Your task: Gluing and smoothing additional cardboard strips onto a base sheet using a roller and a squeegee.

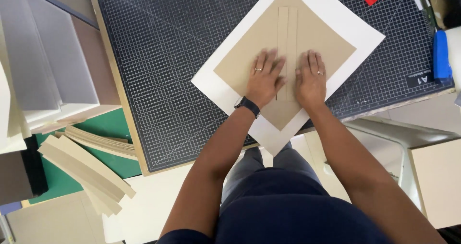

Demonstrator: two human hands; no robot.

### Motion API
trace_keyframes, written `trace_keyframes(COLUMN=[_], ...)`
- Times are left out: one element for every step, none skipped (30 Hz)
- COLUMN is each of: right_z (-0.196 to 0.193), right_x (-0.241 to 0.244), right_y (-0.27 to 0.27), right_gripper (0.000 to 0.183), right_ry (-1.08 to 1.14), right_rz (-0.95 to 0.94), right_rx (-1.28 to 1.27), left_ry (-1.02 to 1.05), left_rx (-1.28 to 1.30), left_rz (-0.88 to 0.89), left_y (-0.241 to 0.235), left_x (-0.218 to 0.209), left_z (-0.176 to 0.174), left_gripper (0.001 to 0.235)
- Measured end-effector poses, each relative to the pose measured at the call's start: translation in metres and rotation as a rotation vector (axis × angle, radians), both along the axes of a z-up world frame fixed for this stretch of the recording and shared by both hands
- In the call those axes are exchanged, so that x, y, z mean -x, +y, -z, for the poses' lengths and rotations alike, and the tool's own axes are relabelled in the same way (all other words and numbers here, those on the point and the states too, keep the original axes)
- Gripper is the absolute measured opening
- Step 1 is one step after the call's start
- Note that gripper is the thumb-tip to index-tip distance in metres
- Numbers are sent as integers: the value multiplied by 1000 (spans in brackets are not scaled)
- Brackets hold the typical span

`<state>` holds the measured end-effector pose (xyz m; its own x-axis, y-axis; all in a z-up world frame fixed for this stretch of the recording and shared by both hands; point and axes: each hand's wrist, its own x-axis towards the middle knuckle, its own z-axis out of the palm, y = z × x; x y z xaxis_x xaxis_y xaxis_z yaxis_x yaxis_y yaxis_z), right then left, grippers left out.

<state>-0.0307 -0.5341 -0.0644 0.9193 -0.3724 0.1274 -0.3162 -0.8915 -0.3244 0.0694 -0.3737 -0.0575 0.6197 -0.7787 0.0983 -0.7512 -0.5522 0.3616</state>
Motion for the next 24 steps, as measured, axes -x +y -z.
trace_keyframes(right_z=[-4, -7, -11, -9, -8, -8, -7, -5, -4, -9, -14, -20, -19, -18, -17, -17, -19, -20, -21, -22, -24, -22, -20, -18], right_x=[-3, -5, -9, -8, -13, -18, -19, -20, -19, -16, -16, -15, -16, -17, -17, -15, -16, -16, -17, -18, -19, -22, -22, -22], right_y=[-7, -14, -24, -34, -46, -58, -65, -71, -77, -73, -71, -69, -68, -68, -68, -66, -66, -65, -65, -66, -67, -67, -69, -72], right_gripper=[50, 50, 50, 50, 51, 52, 52, 49, 47, 47, 45, 44, 44, 44, 43, 43, 44, 45, 45, 44, 43, 43, 44, 45], right_ry=[5, 24, 41, 44, 71, 98, 99, -88, -272, -268, -245, -222, -219, -250, -281, -279, -238, -198, -198, -196, -195, -197, -168, -140], right_rz=[5, -20, -42, -33, -47, -61, -61, -167, -272, -271, -283, -296, -296, -296, -292, -289, -264, -238, -244, -246, -244, -245, -234, -222], right_rx=[-4, 3, 15, 15, 11, 7, 6, 18, 28, 25, 48, 71, 68, 93, 119, 117, 94, 71, 69, 61, 55, 54, 68, 82], left_ry=[5, -2, -11, -8, -8, -9, -7, -77, -143, -138, -134, -129, -125, -157, -189, -186, -206, -227, -227, -238, -251, -253, -223, -193], left_rx=[-4, -45, -83, -82, -92, -102, -103, 4, 111, 109, 57, 5, 2, -6, -13, -15, -1, 13, 10, 38, 66, 65, 54, 42], left_rz=[5, 0, -2, 6, 19, 31, 32, 69, 107, 108, 169, 231, 230, 219, 212, 214, 202, 190, 184, 172, 163, 162, 170, 177], left_y=[-5, -10, -18, -24, -32, -41, -47, -54, -61, -61, -63, -66, -63, -61, -60, -59, -58, -58, -57, -56, -56, -55, -55, -57], left_x=[-3, -6, -10, -11, -15, -20, -27, -33, -38, -39, -43, -46, -45, -44, -43, -41, -41, -40, -39, -38, -38, -40, -40, -38], left_z=[1, 2, 3, 3, 1, 0, 8, 16, 25, 26, 26, 25, 24, 22, 20, 20, 19, 18, 17, 17, 17, 15, 13, 11], left_gripper=[63, 65, 66, 66, 67, 69, 69, 67, 66, 66, 68, 70, 70, 71, 72, 72, 73, 74, 74, 74, 75, 75, 75, 75])
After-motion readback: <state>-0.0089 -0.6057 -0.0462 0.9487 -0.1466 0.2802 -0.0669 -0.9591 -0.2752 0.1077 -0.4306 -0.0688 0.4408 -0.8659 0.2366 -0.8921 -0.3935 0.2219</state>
